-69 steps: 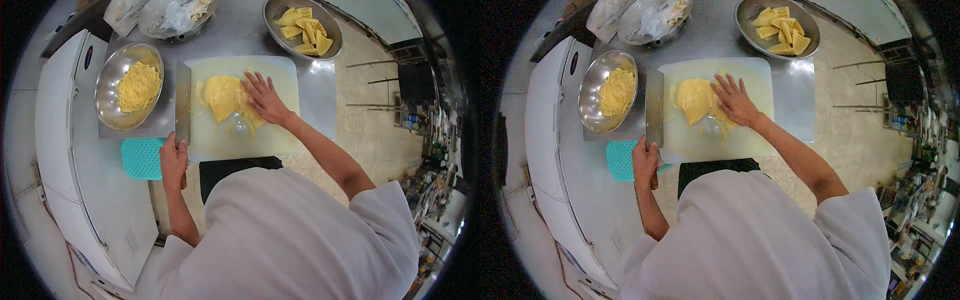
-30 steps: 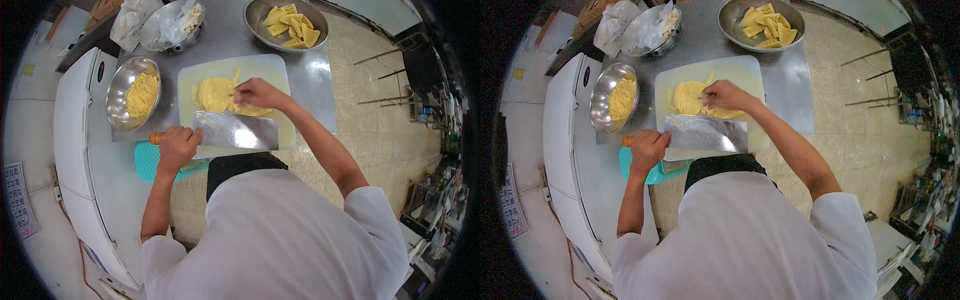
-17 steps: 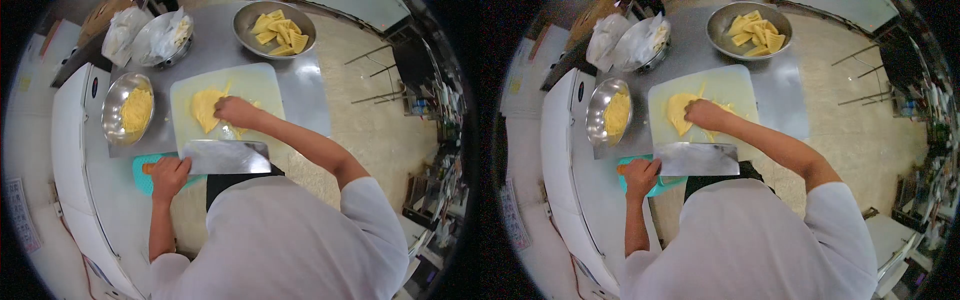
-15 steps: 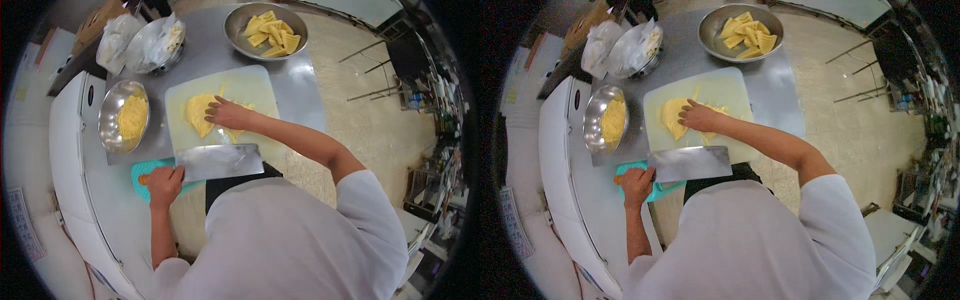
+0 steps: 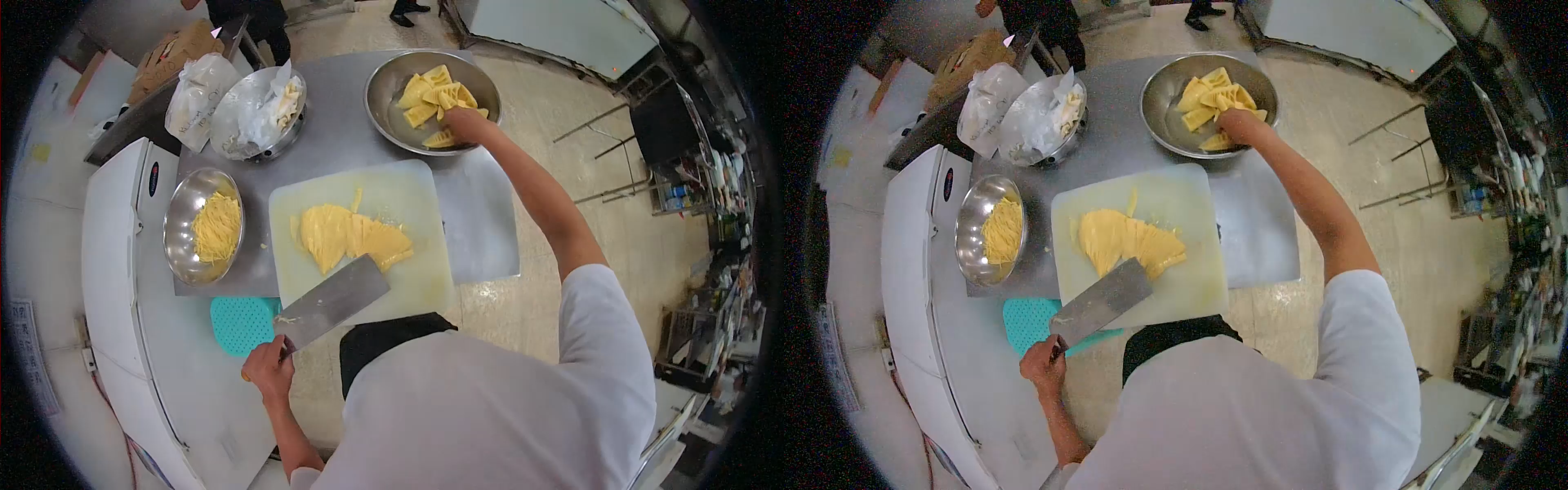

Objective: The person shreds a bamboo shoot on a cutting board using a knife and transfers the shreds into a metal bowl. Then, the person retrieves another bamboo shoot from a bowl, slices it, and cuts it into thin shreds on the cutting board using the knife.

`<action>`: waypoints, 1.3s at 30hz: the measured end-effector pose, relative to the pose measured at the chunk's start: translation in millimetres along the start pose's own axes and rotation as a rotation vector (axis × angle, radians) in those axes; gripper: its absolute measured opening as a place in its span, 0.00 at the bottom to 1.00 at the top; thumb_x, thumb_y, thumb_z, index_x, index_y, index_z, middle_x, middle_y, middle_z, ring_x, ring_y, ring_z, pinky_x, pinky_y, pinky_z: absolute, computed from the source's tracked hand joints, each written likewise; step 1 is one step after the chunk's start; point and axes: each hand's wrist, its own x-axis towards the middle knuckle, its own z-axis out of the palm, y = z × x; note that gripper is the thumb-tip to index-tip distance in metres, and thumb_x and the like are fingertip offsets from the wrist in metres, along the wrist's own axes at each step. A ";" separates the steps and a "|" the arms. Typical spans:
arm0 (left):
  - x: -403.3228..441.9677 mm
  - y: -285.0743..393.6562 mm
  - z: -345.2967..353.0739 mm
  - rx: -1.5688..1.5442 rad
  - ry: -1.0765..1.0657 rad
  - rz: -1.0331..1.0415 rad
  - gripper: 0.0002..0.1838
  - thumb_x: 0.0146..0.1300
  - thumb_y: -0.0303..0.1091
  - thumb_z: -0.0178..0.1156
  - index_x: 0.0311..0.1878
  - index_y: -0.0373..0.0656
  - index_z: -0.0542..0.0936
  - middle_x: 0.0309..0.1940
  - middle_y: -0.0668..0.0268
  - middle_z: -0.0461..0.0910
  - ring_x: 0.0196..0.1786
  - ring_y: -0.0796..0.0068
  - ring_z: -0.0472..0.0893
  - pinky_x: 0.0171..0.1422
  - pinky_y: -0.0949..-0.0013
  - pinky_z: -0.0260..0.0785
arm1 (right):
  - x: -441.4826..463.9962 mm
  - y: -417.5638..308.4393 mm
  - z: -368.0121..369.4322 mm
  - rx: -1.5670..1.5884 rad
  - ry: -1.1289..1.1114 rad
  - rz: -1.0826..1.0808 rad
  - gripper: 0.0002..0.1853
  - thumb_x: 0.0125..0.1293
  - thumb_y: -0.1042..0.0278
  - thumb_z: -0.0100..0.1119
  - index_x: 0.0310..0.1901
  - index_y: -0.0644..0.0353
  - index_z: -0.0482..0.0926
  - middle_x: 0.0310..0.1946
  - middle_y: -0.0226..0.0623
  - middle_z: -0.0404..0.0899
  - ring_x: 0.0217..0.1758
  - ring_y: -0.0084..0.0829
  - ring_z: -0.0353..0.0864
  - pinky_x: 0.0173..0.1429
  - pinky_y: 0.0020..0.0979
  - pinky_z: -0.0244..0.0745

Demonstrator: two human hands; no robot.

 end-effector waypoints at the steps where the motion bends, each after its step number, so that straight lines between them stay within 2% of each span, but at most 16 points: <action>1: -0.1 5.6 -1.1 0.007 0.005 -0.011 0.19 0.38 0.22 0.70 0.39 0.47 0.87 0.21 0.64 0.78 0.24 0.64 0.78 0.27 0.61 0.65 | 6.0 9.3 -6.6 0.001 0.002 -0.013 0.11 0.53 0.66 0.71 0.38 0.60 0.88 0.38 0.48 0.88 0.45 0.49 0.88 0.46 0.48 0.83; 4: -12.6 22.5 -2.3 -0.052 -0.060 -0.162 0.18 0.44 0.19 0.70 0.41 0.46 0.88 0.24 0.61 0.81 0.23 0.66 0.80 0.29 0.66 0.70 | 7.3 19.4 -24.5 -0.102 -0.002 0.678 0.25 0.47 0.50 0.79 0.42 0.60 0.88 0.42 0.45 0.89 0.48 0.46 0.89 0.50 0.46 0.85; 7: -19.2 33.1 9.5 -0.078 0.016 -0.229 0.17 0.45 0.17 0.69 0.41 0.45 0.88 0.26 0.60 0.82 0.24 0.66 0.80 0.30 0.67 0.71 | 11.3 16.5 -20.7 -0.114 -0.197 0.708 0.29 0.48 0.44 0.79 0.43 0.61 0.88 0.45 0.45 0.89 0.50 0.45 0.89 0.54 0.44 0.84; 12: -23.9 55.7 15.4 -0.128 0.080 -0.285 0.18 0.45 0.15 0.69 0.42 0.39 0.88 0.28 0.56 0.84 0.24 0.67 0.82 0.31 0.68 0.73 | 33.8 2.0 12.7 0.199 -0.124 0.865 0.28 0.39 0.51 0.78 0.42 0.61 0.90 0.42 0.47 0.90 0.47 0.44 0.90 0.53 0.39 0.85; 16: -27.0 60.8 8.2 -0.157 0.049 -0.388 0.16 0.47 0.16 0.70 0.42 0.37 0.88 0.28 0.56 0.83 0.25 0.68 0.81 0.31 0.70 0.72 | 38.8 11.5 9.4 0.370 -0.096 0.932 0.31 0.41 0.51 0.77 0.45 0.66 0.88 0.46 0.47 0.89 0.49 0.40 0.89 0.54 0.37 0.84; 18: -34.1 51.7 6.4 -0.164 0.036 -0.433 0.16 0.49 0.16 0.70 0.44 0.36 0.88 0.27 0.56 0.83 0.25 0.72 0.80 0.32 0.72 0.71 | 29.8 17.0 -7.9 0.632 -0.105 1.026 0.24 0.47 0.59 0.76 0.43 0.68 0.87 0.43 0.43 0.89 0.43 0.35 0.89 0.46 0.36 0.84; 21: -22.4 46.3 3.8 -0.166 0.030 -0.485 0.16 0.50 0.16 0.69 0.44 0.36 0.88 0.25 0.58 0.80 0.26 0.77 0.78 0.32 0.73 0.69 | 5.7 59.3 21.1 0.709 0.179 0.810 0.21 0.50 0.70 0.76 0.46 0.69 0.85 0.41 0.40 0.88 0.38 0.34 0.87 0.39 0.37 0.84; 23: -21.6 29.7 12.6 -0.242 -0.010 -0.480 0.15 0.54 0.17 0.69 0.47 0.35 0.87 0.24 0.62 0.78 0.25 0.80 0.75 0.30 0.72 0.66 | -15.6 5.3 -44.6 1.182 0.542 0.906 0.22 0.52 0.75 0.76 0.51 0.66 0.82 0.41 0.41 0.86 0.37 0.34 0.87 0.36 0.37 0.83; 28: 9.3 28.2 28.4 -0.914 -0.258 -0.755 0.06 0.69 0.28 0.64 0.45 0.36 0.79 0.21 0.72 0.71 0.22 0.84 0.69 0.26 0.73 0.63 | -78.1 -130.0 -45.3 1.410 0.741 0.800 0.25 0.52 0.75 0.78 0.53 0.62 0.81 0.43 0.38 0.86 0.42 0.32 0.88 0.42 0.34 0.85; 29: 14.1 29.4 30.0 -0.923 -0.267 -0.753 0.06 0.69 0.28 0.64 0.45 0.36 0.79 0.21 0.72 0.71 0.22 0.84 0.69 0.26 0.73 0.63 | -92.6 -160.3 -33.6 1.267 0.572 0.888 0.24 0.53 0.76 0.77 0.53 0.62 0.82 0.43 0.36 0.86 0.40 0.29 0.87 0.41 0.32 0.83; 32: 23.2 22.8 42.5 -0.897 -0.468 -0.622 0.06 0.73 0.29 0.59 0.46 0.38 0.76 0.19 0.71 0.70 0.20 0.84 0.70 0.23 0.73 0.63 | -118.3 -266.9 10.4 1.367 0.496 1.050 0.23 0.53 0.75 0.77 0.52 0.62 0.83 0.40 0.33 0.86 0.37 0.27 0.85 0.39 0.31 0.80; 35: 33.0 29.2 42.4 -0.882 -0.575 -0.499 0.08 0.73 0.30 0.58 0.47 0.35 0.76 0.19 0.68 0.71 0.20 0.83 0.72 0.23 0.71 0.64 | -136.5 -335.1 37.4 1.521 0.589 1.149 0.21 0.54 0.70 0.77 0.51 0.63 0.84 0.39 0.38 0.87 0.40 0.34 0.85 0.44 0.36 0.80; 36: 38.3 33.3 38.5 -0.886 -0.585 -0.495 0.08 0.73 0.30 0.58 0.47 0.35 0.76 0.19 0.68 0.71 0.20 0.83 0.72 0.23 0.71 0.64 | -143.0 -349.4 38.4 1.082 0.512 1.127 0.20 0.55 0.68 0.77 0.49 0.62 0.85 0.40 0.40 0.87 0.43 0.38 0.84 0.47 0.39 0.79; 37: 42.9 38.5 33.1 -0.833 -0.652 -0.450 0.09 0.73 0.30 0.57 0.49 0.34 0.76 0.20 0.62 0.74 0.21 0.74 0.77 0.25 0.65 0.68 | -147.3 -360.7 38.2 0.652 0.421 1.074 0.19 0.55 0.65 0.77 0.48 0.62 0.85 0.41 0.43 0.87 0.45 0.43 0.84 0.50 0.43 0.79; 38: 45.5 40.6 32.2 -0.780 -0.718 -0.403 0.10 0.73 0.31 0.57 0.51 0.33 0.75 0.21 0.56 0.77 0.23 0.65 0.81 0.28 0.58 0.72 | -152.1 -366.0 36.2 0.540 0.410 1.057 0.18 0.55 0.62 0.75 0.45 0.61 0.86 0.45 0.46 0.86 0.51 0.49 0.80 0.55 0.47 0.76; 39: 42.8 37.7 40.8 -0.784 -0.732 -0.397 0.10 0.73 0.31 0.57 0.51 0.33 0.75 0.21 0.56 0.77 0.23 0.65 0.81 0.28 0.58 0.72 | -156.0 -370.5 35.5 0.535 0.406 1.071 0.18 0.55 0.62 0.75 0.45 0.61 0.86 0.45 0.46 0.86 0.51 0.49 0.80 0.55 0.47 0.76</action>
